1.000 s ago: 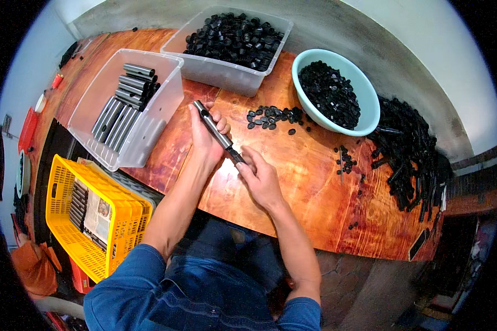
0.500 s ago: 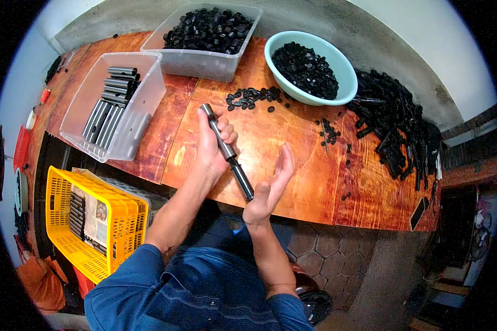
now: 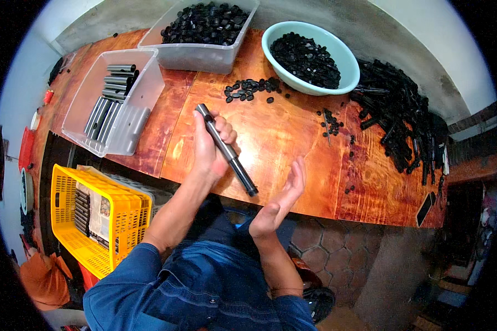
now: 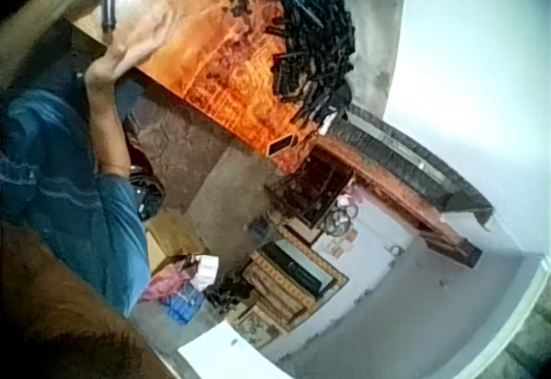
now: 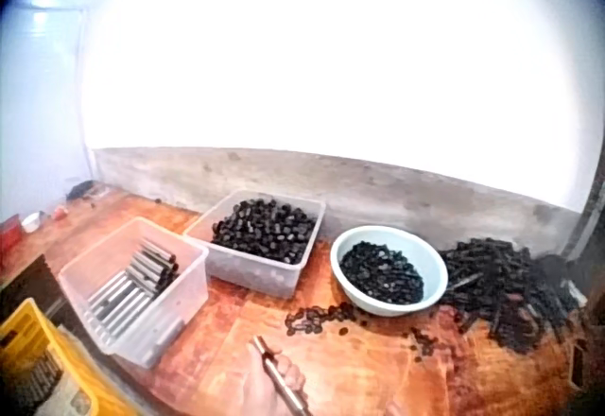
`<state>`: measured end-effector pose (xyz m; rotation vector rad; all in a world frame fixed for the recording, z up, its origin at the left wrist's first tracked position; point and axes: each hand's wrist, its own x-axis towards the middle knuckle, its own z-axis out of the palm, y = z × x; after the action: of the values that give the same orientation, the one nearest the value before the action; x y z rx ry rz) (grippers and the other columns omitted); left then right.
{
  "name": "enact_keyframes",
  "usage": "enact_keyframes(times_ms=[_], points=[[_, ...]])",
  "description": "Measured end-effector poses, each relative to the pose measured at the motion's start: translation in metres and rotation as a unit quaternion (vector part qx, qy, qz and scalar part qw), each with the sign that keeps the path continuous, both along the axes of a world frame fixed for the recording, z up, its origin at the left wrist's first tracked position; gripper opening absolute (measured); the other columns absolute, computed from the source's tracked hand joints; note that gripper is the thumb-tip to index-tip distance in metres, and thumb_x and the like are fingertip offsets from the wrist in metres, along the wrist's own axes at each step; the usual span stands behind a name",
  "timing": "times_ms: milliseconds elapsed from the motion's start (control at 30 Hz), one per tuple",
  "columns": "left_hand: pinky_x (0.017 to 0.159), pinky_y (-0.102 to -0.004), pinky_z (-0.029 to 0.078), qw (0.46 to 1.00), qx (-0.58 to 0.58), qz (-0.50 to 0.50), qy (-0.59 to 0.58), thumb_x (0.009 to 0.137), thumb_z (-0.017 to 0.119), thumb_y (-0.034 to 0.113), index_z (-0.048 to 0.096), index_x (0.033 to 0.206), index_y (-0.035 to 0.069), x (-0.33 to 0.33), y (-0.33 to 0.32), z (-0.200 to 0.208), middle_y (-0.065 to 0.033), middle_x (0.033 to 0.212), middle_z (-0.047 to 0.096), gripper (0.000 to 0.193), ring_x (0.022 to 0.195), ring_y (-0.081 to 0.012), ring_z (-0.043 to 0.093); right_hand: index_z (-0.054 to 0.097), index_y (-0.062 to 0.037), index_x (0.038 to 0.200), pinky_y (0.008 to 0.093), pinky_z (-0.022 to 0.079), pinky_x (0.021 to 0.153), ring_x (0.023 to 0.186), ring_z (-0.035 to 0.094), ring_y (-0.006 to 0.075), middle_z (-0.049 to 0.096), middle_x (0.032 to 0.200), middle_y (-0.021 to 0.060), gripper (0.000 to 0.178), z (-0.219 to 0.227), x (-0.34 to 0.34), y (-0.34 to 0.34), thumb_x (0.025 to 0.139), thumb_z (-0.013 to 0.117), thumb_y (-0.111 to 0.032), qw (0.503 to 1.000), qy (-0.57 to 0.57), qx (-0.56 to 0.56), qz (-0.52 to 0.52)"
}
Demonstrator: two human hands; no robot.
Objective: The person assembles small black plastic components onto cylindrical metal rods. They pick up a rod, insert a plastic piece, and place the finished unit into a yellow basket. The process is repeated continuously at a workbench with organized bins of parts.
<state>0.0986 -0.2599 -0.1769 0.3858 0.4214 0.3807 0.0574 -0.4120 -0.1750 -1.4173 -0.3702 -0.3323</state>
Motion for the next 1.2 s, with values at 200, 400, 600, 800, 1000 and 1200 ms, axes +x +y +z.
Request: enact_keyframes(times_ms=[200, 400, 600, 800, 1000, 1200], points=[[0.052, -0.0278, 0.035, 0.994, -0.013, -0.002, -0.106, 0.108, 0.034, 0.055, 0.050, 0.110, 0.011, -0.010, -0.025, -0.004, 0.0000, 0.068, 0.044, 0.046, 0.053, -0.0128, 0.041, 0.032, 0.0024, 0.150, 0.0482, 0.023, 0.120, 0.144, 0.036, 0.0311, 0.038, 0.152, 0.0191, 0.075, -0.007, 0.008, 0.009, 0.105, 0.038, -0.058, 0.995, 0.086, 0.038, 0.036], [0.058, -0.0299, 0.041, 0.989, -0.032, -0.032, -0.143, 0.108, 0.034, 0.055, 0.052, 0.113, 0.011, -0.013, -0.017, 0.003, -0.0022, 0.073, 0.048, 0.048, 0.061, -0.0168, 0.049, 0.047, 0.0049, 0.138, 0.0316, 0.052, 0.082, 0.093, 0.063, 0.0177, 0.066, 0.113, 0.0122, 0.048, -0.009, -0.014, -0.010, 0.095, 0.064, -0.004, 0.964, 0.193, -0.066, 0.169], [0.057, -0.0308, 0.041, 0.992, -0.019, -0.058, -0.112, 0.106, 0.036, 0.061, 0.055, 0.115, 0.009, -0.015, 0.000, 0.015, -0.0028, 0.073, 0.046, 0.057, 0.060, -0.0160, 0.049, 0.060, 0.0040, 0.123, 0.0316, 0.050, 0.068, 0.075, 0.061, 0.0168, 0.065, 0.086, 0.0106, 0.027, 0.008, -0.017, -0.014, 0.100, 0.058, -0.010, 0.940, 0.196, -0.221, 0.168], [0.040, -0.0257, 0.032, 0.986, -0.041, -0.060, -0.148, 0.105, 0.032, 0.064, 0.054, 0.100, 0.011, -0.013, -0.001, 0.004, 0.0017, 0.061, 0.036, 0.057, 0.041, -0.0103, 0.034, 0.066, 0.0010, 0.108, 0.0403, 0.050, 0.063, 0.067, 0.064, 0.0326, 0.063, 0.076, 0.0208, 0.017, 0.004, -0.022, -0.004, 0.098, 0.062, -0.013, 0.938, 0.103, -0.310, 0.112], [0.037, -0.0233, 0.030, 0.993, -0.024, -0.030, -0.112, 0.104, 0.031, 0.065, 0.050, 0.097, 0.012, -0.016, -0.004, 0.006, 0.0027, 0.060, 0.036, 0.056, 0.039, -0.0076, 0.030, 0.066, 0.0013, 0.106, 0.0414, 0.049, 0.062, 0.066, 0.063, 0.0349, 0.061, 0.075, 0.0221, 0.017, 0.009, -0.025, -0.003, 0.098, 0.062, -0.014, 0.938, 0.142, -0.288, 0.127], [0.036, -0.0229, 0.030, 0.992, -0.033, -0.032, -0.120, 0.104, 0.031, 0.065, 0.049, 0.096, 0.012, -0.015, -0.004, 0.005, 0.0029, 0.061, 0.035, 0.056, 0.039, -0.0073, 0.030, 0.066, 0.0010, 0.106, 0.0401, 0.048, 0.061, 0.063, 0.061, 0.0297, 0.058, 0.073, 0.0206, 0.017, 0.012, -0.024, -0.004, 0.099, 0.061, -0.014, 0.936, 0.169, -0.275, 0.140]])
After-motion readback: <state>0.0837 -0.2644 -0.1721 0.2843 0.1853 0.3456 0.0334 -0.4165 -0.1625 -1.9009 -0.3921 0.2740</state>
